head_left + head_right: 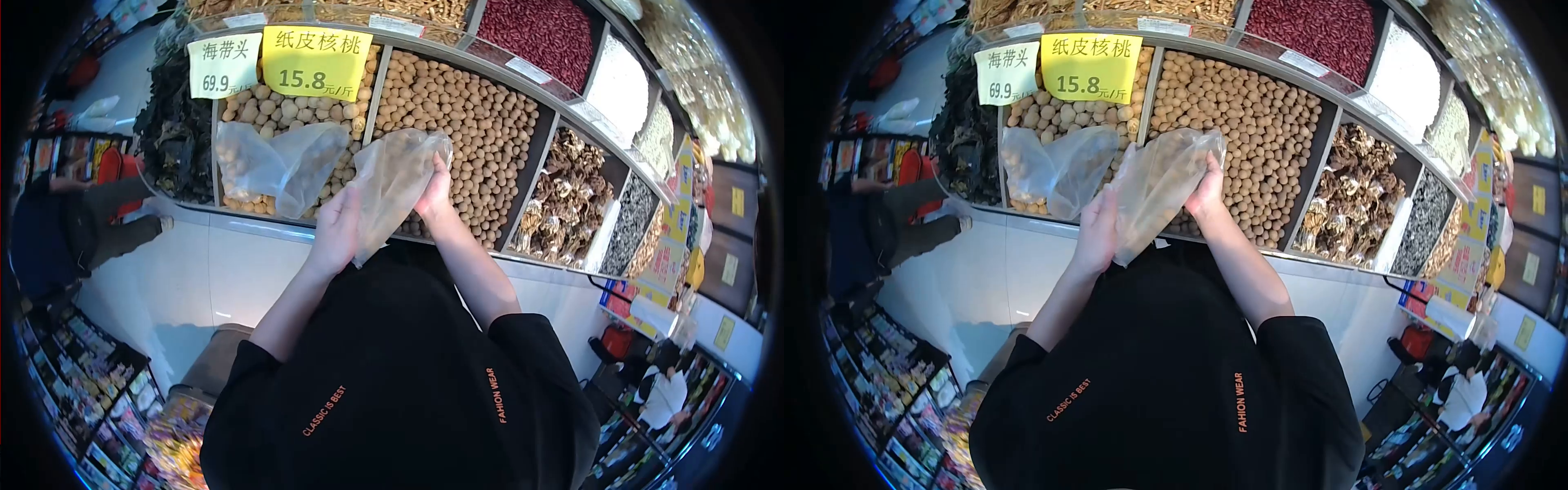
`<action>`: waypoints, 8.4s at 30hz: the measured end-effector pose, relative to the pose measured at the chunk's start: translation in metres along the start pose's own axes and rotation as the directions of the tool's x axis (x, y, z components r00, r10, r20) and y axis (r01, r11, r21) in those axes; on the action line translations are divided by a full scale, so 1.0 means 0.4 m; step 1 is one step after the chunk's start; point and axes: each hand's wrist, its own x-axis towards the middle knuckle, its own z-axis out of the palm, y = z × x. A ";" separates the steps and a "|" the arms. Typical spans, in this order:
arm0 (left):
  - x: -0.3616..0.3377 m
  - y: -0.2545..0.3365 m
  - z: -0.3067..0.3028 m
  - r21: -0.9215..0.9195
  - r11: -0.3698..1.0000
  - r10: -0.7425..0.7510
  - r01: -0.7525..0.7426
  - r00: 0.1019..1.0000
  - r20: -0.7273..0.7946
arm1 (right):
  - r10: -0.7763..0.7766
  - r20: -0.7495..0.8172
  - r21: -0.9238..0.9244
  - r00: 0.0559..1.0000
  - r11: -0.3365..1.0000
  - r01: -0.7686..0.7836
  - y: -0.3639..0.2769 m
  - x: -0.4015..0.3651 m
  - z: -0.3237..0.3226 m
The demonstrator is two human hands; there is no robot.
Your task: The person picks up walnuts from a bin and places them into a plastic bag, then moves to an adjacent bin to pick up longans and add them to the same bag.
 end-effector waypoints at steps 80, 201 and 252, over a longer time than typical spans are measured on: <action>-0.078 -0.464 0.244 -0.232 0.895 -0.358 0.380 0.924 0.132 | -0.268 -0.065 -0.546 0.961 0.816 0.191 -0.355 -0.207 -0.292; 0.030 -0.006 0.312 0.304 0.710 -0.005 -0.635 0.428 0.904 | -0.893 0.084 -0.996 0.443 -0.073 0.042 -0.195 -0.206 -0.058; -0.049 0.137 0.090 0.278 0.960 -0.186 -0.010 0.720 0.668 | -0.790 0.346 -0.938 0.506 -0.273 0.214 -0.205 -0.105 -0.108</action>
